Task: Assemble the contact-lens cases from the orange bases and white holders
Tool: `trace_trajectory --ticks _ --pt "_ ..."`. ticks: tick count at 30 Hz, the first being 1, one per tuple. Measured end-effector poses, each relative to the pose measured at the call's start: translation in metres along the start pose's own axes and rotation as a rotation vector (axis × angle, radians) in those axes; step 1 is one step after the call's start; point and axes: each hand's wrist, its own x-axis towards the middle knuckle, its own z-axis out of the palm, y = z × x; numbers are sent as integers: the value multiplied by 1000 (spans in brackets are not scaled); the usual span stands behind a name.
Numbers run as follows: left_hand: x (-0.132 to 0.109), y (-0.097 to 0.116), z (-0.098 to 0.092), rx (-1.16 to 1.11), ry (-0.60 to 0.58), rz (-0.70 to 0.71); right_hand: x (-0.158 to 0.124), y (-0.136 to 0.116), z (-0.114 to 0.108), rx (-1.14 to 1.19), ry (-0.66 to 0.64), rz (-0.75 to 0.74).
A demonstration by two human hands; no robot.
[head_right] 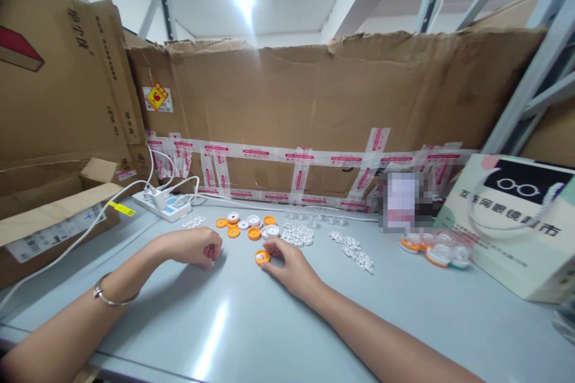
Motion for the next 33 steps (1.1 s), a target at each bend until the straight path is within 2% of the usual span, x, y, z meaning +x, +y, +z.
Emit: trace_trajectory --ticks 4,10,12,15,19,23,29,31,33 --pt "0 1 3 -21 11 4 -2 -3 -1 -22 40 -7" --pt "0 8 5 -5 127 27 -4 -8 -4 -46 238 -126" --pt "4 12 8 -79 182 57 -5 -10 -5 -51 287 -169" --pt "14 23 16 -430 256 107 -8 -11 -5 -114 282 -276" --pt "26 43 30 -1033 276 123 -12 -12 -3 -236 147 -525" --pt "33 50 42 -1264 274 126 -12 -11 -3 -283 90 -626" --pt "40 45 48 -1299 284 148 -10 -8 -7 -280 63 -539" --pt "40 44 47 -1133 327 121 -7 -5 -8 -298 69 -480" --pt "38 43 45 -804 415 123 -5 -1 -10 -327 78 -401"
